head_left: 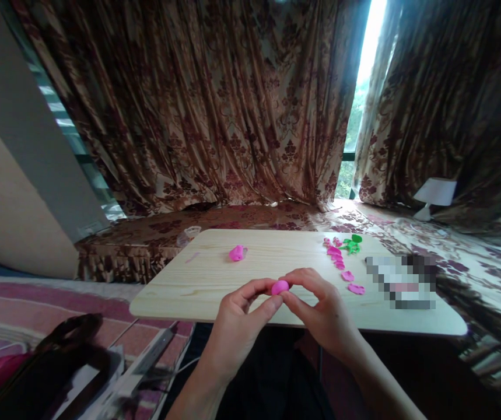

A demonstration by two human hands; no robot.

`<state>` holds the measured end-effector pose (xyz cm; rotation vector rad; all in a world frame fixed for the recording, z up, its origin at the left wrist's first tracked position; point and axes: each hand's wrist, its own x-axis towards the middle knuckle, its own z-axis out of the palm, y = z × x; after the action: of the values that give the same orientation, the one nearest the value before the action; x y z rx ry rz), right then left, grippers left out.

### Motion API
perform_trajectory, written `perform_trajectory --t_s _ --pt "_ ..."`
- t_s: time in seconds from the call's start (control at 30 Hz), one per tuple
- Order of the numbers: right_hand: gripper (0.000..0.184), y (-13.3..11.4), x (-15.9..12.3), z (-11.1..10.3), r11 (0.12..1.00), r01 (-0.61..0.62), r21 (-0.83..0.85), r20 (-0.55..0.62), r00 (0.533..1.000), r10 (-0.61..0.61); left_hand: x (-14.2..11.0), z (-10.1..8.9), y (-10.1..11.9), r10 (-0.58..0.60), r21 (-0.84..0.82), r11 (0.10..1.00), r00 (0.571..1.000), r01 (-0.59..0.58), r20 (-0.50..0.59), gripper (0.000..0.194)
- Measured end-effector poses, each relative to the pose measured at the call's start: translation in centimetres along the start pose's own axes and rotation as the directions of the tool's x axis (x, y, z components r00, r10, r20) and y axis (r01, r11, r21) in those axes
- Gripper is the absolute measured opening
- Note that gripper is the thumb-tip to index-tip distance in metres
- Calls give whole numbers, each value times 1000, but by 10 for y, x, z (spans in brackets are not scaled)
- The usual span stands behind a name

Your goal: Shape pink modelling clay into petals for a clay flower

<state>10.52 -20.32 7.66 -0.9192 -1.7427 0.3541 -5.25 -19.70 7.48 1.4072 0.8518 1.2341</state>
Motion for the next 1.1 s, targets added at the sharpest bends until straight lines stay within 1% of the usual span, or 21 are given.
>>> perform_trajectory --t_s 0.2,0.27,0.37,0.47,0.57,0.63,0.7,0.73,0.8,0.87,0.97,1.1 --pt "8 -3 1 6 999 24 -34 -94 995 -27 -2 5 3 129 160 980 988 -115 -80 20" --pt "9 -4 1 7 999 36 -27 -127 991 -39 -2 5 5 139 164 979 987 -124 -86 20" --pt "9 -5 1 9 999 33 -5 -145 989 -34 -2 4 5 122 116 987 991 -114 -60 20" --pt "6 -8 1 6 1000 5 22 -125 992 -2 -2 2 5 102 97 990 994 -97 -42 19" --pt "9 -11 2 2 999 -28 42 -34 999 30 -3 1 8 135 172 977 989 -124 -52 20" --pt "16 -11 2 1 999 -19 39 -10 1000 19 -4 1 10 188 255 952 981 -169 -50 20" --pt "25 -9 2 1 1000 14 19 -23 1000 -13 -4 1 13 257 343 910 966 -231 -34 20" --pt "27 -8 2 2 1000 30 6 -32 999 -30 -5 1 14 292 386 885 956 -260 -28 20" --pt "22 -8 1 3 998 55 -12 -37 998 -56 -5 2 15 351 466 834 936 -295 -36 20" --pt "18 -9 1 5 997 72 -18 -58 996 -72 -6 2 16 382 519 800 923 -301 -54 20" --pt "18 -12 1 6 996 84 -26 -95 992 -86 -6 1 17 371 537 790 928 -295 -37 20" --pt "18 -15 1 8 995 79 -55 -125 988 -85 -5 -1 18 334 511 814 942 -276 -23 18"
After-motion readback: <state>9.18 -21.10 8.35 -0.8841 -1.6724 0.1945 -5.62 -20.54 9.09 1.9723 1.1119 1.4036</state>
